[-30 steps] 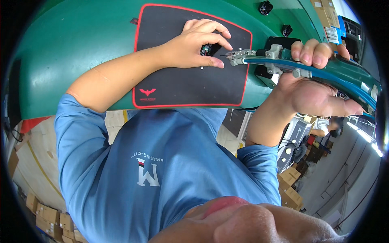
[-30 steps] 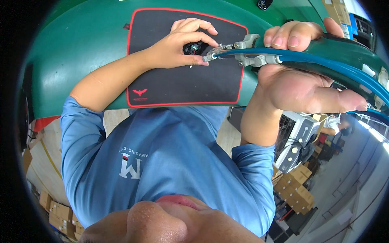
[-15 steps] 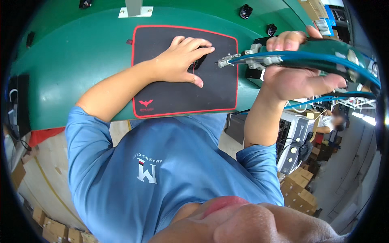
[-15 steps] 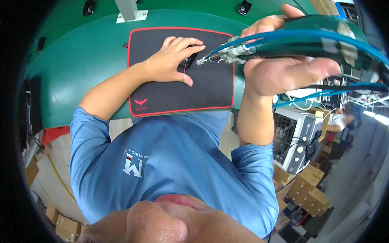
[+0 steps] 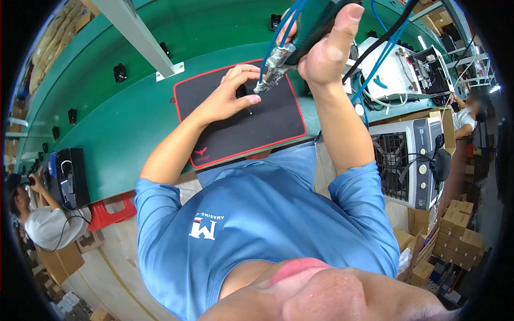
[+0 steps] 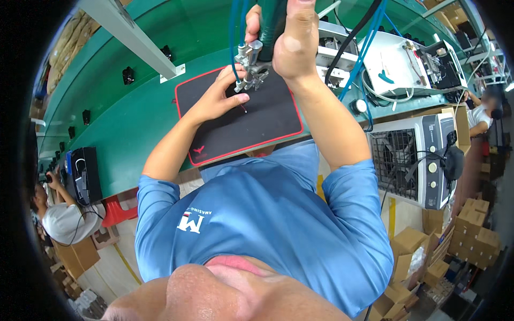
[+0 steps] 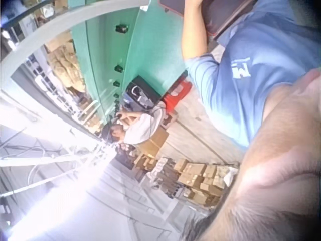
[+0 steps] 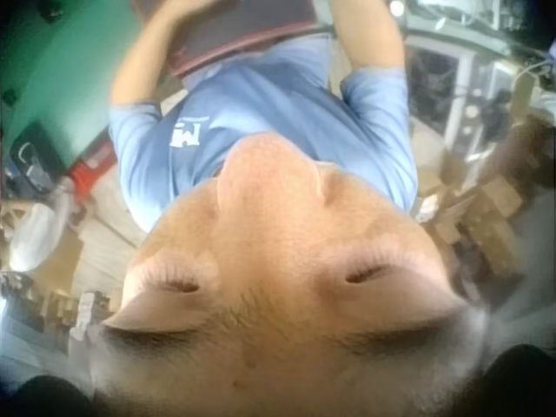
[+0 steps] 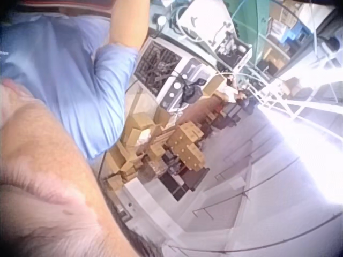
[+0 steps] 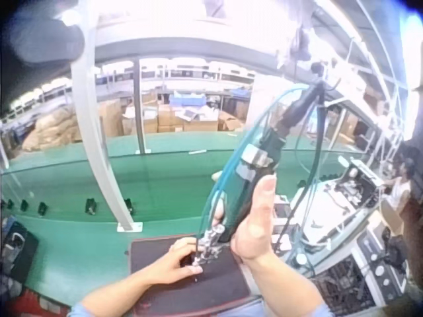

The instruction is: Use an electric screwdriver to fasten components of a small electronic device on an assembly line.

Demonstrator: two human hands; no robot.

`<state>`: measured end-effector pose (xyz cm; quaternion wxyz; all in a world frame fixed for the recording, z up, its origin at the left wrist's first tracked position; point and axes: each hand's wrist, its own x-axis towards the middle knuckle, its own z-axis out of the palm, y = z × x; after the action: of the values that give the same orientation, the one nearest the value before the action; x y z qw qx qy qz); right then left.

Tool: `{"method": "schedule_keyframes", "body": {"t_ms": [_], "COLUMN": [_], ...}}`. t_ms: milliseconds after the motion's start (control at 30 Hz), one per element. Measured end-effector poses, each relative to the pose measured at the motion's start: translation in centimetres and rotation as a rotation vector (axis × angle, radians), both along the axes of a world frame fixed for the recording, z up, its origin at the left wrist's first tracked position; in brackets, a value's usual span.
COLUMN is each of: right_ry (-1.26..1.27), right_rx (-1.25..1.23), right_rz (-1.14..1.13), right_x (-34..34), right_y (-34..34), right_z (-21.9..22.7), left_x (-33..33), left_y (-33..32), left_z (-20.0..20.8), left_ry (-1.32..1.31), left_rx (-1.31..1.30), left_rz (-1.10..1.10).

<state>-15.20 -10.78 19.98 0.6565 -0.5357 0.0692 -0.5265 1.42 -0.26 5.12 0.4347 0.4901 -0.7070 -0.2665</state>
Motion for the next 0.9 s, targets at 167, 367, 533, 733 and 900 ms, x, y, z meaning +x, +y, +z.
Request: {"method": "schedule_keyframes", "body": {"t_ms": [167,367,533,733,900], "right_ry": [-0.055,-0.032,-0.04,-0.028,-0.044], "right_rx": [0.0,0.024,0.052,0.029,-0.014], "right_rz": [0.093,0.06,0.021,0.053,0.031], "right_x": [0.2,-0.1,-0.5,-0.7,-0.5], "right_y": [0.0,-0.6,-0.5,-1.3,-1.4], "right_z": [0.7,0.4,0.8,0.5,0.2], "left_x": [-1.4,-2.3,-2.0,-1.9,-1.6], "left_y": [-1.1,-1.7,-2.5,-3.1,-3.6], "left_z": [1.7,2.6,2.2,2.4,1.6], "left_ry": [0.214,0.332,0.249,0.248,0.207], "left_rx": [0.152,0.234,0.242,0.238,0.255], "left_rz": [-0.133,-0.073,-0.094,-0.088,-0.125]}}
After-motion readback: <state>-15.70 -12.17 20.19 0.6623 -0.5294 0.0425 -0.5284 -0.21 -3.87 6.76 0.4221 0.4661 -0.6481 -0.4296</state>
